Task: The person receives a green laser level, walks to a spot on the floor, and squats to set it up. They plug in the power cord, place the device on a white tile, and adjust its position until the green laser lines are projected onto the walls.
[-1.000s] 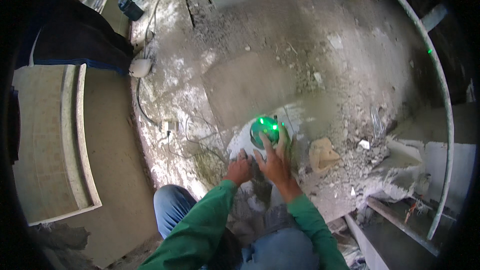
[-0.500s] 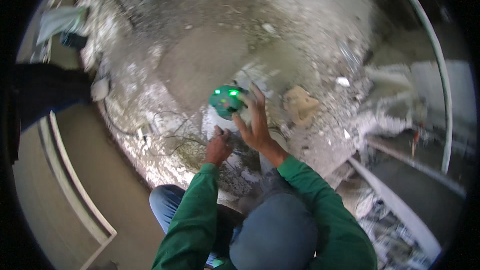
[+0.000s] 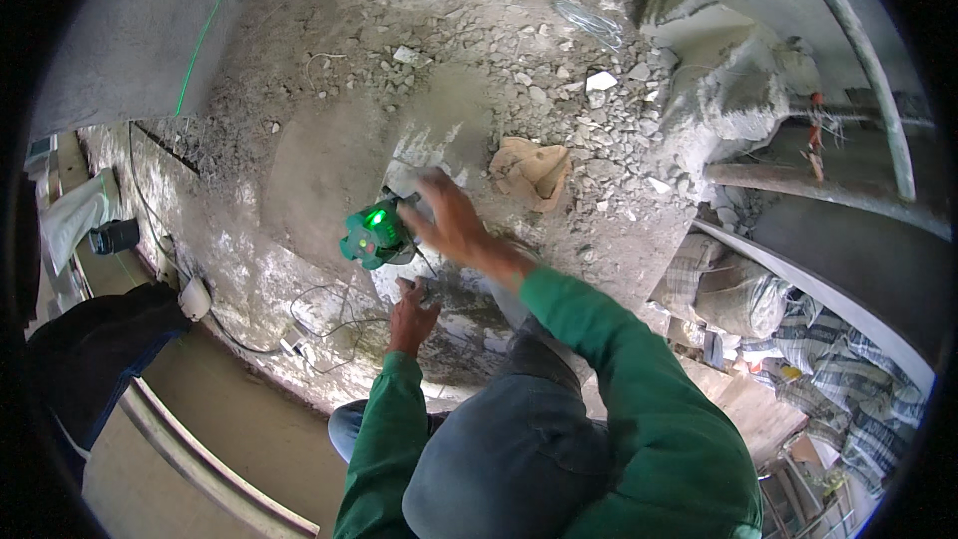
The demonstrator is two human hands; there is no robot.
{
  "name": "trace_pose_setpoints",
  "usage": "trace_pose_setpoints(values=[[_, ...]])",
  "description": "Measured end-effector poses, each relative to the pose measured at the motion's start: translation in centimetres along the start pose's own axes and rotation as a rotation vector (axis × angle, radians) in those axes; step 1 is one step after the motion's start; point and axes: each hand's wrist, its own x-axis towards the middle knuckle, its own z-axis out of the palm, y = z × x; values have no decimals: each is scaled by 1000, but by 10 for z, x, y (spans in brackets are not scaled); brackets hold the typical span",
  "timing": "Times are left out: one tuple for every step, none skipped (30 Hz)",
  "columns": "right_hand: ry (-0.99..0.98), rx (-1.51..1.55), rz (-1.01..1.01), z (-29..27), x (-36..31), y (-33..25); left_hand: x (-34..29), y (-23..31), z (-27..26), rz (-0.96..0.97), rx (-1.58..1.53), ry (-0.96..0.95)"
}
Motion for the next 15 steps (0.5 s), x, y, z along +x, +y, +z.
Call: trace_pose_setpoints(values=[[-41, -54, -88, -1, -15, -19, 0, 0, 0, -28, -25, -20], [-110, -138, -165, -1, -27, -33, 1, 1, -1, -59, -32, -72], [-89, -21, -173, -1, -29, -40, 2, 1, -3, -86, -39, -124], [-97, 62, -170, 0, -30, -42, 3, 3, -3, -96, -40, -122], [-136, 118, -155, 1, -26, -40, 3, 4, -3, -105, -52, -109], [-64, 206, -27, 3, -14, -28, 1, 6, -3, -104, -67, -77], [-106, 229, 188, 2, 6, -8, 0, 7, -3, -102, -68, -43], [-122, 711, 673, 4, 23, 10, 1, 10, -2, -105, -61, -10], [-210, 792, 726, 4, 39, 28, -1, 11, -3, -89, -40, 3], [-290, 850, 840, 4, 57, 47, -2, 12, -3, -73, -18, 16], [-351, 899, 994, 3, 73, 63, -2, 13, -4, -69, 12, -5], [-422, 863, 965, 4, 88, 75, -1, 14, -6, -82, -6, -15], [-475, 820, 979, 5, 99, 84, -4, 15, -8, -114, -17, -62], [-529, 776, 992, 6, 108, 90, -5, 15, -10, -145, -29, -108], [-584, 754, 1001, 5, 114, 93, -6, 17, -11, -117, -21, -61]])
